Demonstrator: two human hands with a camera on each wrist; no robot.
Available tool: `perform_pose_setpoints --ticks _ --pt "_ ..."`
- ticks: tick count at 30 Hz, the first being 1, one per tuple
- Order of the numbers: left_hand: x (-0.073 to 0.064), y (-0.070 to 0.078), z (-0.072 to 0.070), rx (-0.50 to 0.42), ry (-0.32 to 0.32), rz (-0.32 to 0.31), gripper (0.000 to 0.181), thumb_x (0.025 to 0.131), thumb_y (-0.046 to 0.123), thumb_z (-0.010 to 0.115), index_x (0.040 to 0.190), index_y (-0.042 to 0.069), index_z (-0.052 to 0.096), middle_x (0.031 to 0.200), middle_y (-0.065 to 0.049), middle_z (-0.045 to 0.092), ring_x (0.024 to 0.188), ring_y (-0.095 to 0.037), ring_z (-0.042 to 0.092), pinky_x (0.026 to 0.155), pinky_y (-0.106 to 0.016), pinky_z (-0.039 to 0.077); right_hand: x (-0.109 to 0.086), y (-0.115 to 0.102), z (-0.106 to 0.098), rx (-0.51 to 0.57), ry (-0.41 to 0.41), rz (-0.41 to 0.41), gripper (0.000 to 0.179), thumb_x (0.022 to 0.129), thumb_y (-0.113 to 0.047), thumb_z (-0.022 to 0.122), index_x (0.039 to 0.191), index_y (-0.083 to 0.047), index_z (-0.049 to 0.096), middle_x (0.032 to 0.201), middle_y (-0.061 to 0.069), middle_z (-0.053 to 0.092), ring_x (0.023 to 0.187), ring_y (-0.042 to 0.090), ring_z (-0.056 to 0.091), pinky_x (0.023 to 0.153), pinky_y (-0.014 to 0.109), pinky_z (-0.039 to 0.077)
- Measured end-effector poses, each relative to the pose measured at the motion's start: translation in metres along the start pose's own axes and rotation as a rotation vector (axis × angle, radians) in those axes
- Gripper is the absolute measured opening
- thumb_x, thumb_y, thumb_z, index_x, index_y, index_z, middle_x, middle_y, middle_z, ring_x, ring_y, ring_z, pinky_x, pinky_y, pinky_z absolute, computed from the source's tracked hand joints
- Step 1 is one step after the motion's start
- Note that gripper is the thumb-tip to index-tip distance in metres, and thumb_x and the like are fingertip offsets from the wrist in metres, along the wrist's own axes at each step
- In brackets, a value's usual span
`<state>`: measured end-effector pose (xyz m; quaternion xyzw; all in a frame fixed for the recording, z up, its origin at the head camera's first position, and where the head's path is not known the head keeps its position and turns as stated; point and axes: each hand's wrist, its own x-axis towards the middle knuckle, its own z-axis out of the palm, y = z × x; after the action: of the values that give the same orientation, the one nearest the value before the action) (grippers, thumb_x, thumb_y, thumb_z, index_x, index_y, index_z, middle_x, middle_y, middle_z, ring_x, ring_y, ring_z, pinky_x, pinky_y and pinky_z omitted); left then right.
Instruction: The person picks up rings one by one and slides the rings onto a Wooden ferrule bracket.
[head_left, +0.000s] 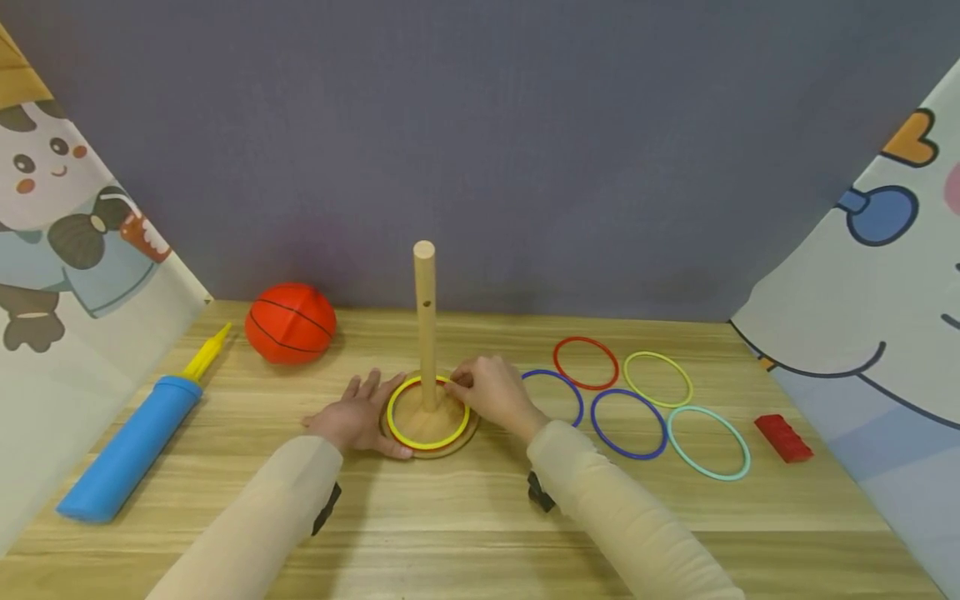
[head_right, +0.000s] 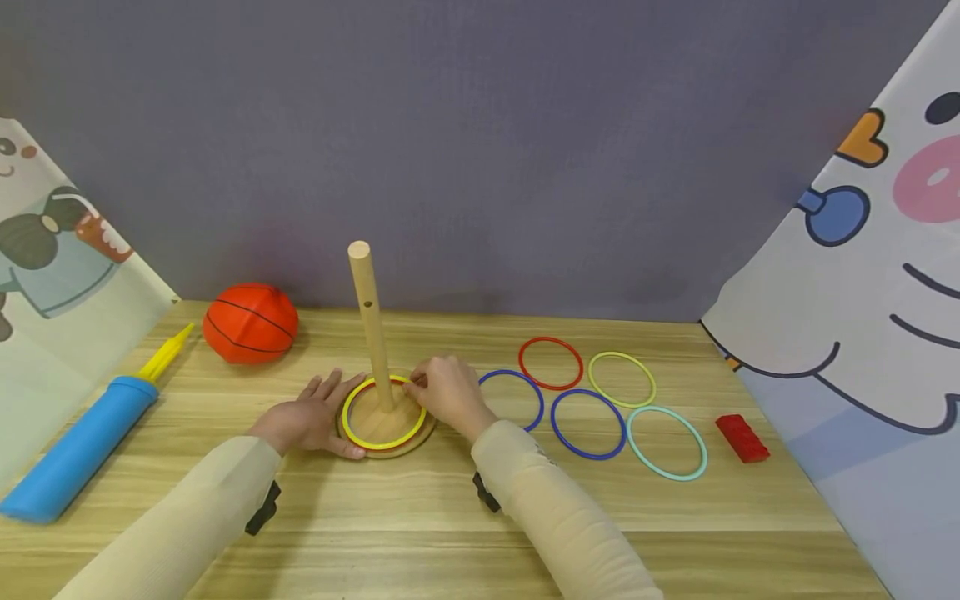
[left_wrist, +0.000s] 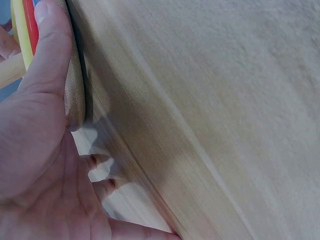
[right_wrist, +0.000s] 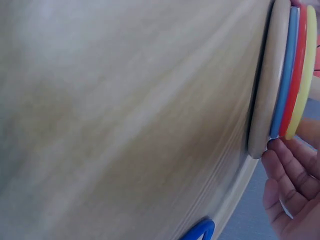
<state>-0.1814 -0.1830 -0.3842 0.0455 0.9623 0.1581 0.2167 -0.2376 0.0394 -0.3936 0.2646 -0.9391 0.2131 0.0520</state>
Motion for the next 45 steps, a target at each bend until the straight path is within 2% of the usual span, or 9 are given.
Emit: perform_pose_setpoints --ticks 6,11,16,22,27,32,38,41,45 --pt "0.007 -0.006 0.004 0.003 -0.01 -0.005 0.127 0.066 0.069 0.084 0.164 0.029 0.014 0.17 -0.017 0.001 0.153 -0.046 0.001 0.079 -0.094 0.021 0.003 -0.001 0.0 0.026 -0.03 0.042 0.015 0.09 -0.027 0.08 0.097 -0.013 0.082 0.086 -0.004 0.077 0.079 0.011 0.071 0.065 0.027 0.055" --pt "0.019 -0.017 0.012 -0.012 0.01 0.007 0.134 0.058 0.076 0.082 0.164 0.03 0.014 0.17 -0.017 0.001 0.153 -0.046 0.001 0.075 -0.096 0.018 0.008 -0.003 0.001 0.022 -0.027 0.088 0.012 0.09 -0.026 0.08 0.091 -0.014 0.082 0.083 -0.005 0.076 0.076 0.011 0.068 0.06 0.026 0.052" --pt "0.02 -0.018 0.012 -0.02 0.02 0.01 0.136 0.057 0.076 0.083 0.164 0.027 0.016 0.17 -0.018 0.002 0.153 -0.048 0.002 0.075 -0.096 0.018 0.009 -0.006 0.0 0.006 -0.022 0.103 0.012 0.09 -0.026 0.08 0.086 -0.016 0.081 0.08 -0.007 0.075 0.072 0.011 0.065 0.057 0.025 0.048" --pt "0.014 -0.012 0.009 -0.008 0.0 0.01 0.131 0.063 0.072 0.083 0.164 0.028 0.014 0.17 -0.018 0.001 0.153 -0.047 0.001 0.076 -0.095 0.019 0.007 -0.004 -0.002 0.041 -0.045 0.105 0.015 0.091 -0.028 0.078 0.093 -0.014 0.082 0.086 -0.004 0.076 0.081 0.014 0.069 0.064 0.029 0.052" --pt "0.006 -0.005 0.002 0.002 -0.011 0.006 0.128 0.066 0.07 0.084 0.164 0.026 0.015 0.169 -0.02 0.002 0.152 -0.048 0.002 0.076 -0.095 0.022 0.005 0.004 -0.005 0.128 -0.1 0.063 0.021 0.093 -0.028 0.075 0.103 -0.01 0.08 0.09 0.0 0.076 0.085 0.015 0.071 0.073 0.031 0.056" --pt "0.003 -0.004 0.001 -0.011 0.001 0.014 0.126 0.066 0.069 0.085 0.164 0.025 0.017 0.169 -0.021 0.003 0.152 -0.049 0.003 0.076 -0.095 0.022 0.002 0.014 -0.013 0.218 -0.163 0.021 0.024 0.094 -0.024 0.075 0.112 -0.008 0.077 0.091 0.0 0.074 0.084 0.015 0.069 0.077 0.031 0.056" --pt "-0.001 -0.001 -0.002 -0.009 -0.003 0.021 0.126 0.066 0.068 0.085 0.164 0.025 0.017 0.168 -0.023 0.005 0.152 -0.05 0.004 0.077 -0.094 0.023 -0.009 0.023 -0.029 0.272 -0.215 0.027 0.027 0.094 -0.023 0.076 0.118 -0.011 0.075 0.093 -0.004 0.072 0.086 0.011 0.068 0.079 0.031 0.056" --pt "0.002 -0.004 0.001 -0.013 -0.005 0.023 0.128 0.065 0.069 0.085 0.164 0.026 0.016 0.169 -0.021 0.003 0.152 -0.048 0.003 0.078 -0.094 0.022 -0.016 0.028 -0.038 0.272 -0.227 0.006 0.027 0.095 -0.022 0.074 0.12 -0.01 0.075 0.093 -0.005 0.072 0.088 0.011 0.066 0.08 0.032 0.055" --pt "0.014 -0.016 0.009 -0.023 0.014 0.033 0.134 0.059 0.076 0.083 0.164 0.027 0.016 0.169 -0.019 0.002 0.153 -0.047 0.002 0.077 -0.095 0.018 -0.025 0.036 -0.05 0.246 -0.213 -0.044 0.029 0.095 -0.021 0.073 0.121 -0.007 0.074 0.094 -0.004 0.073 0.09 0.014 0.067 0.081 0.033 0.055"
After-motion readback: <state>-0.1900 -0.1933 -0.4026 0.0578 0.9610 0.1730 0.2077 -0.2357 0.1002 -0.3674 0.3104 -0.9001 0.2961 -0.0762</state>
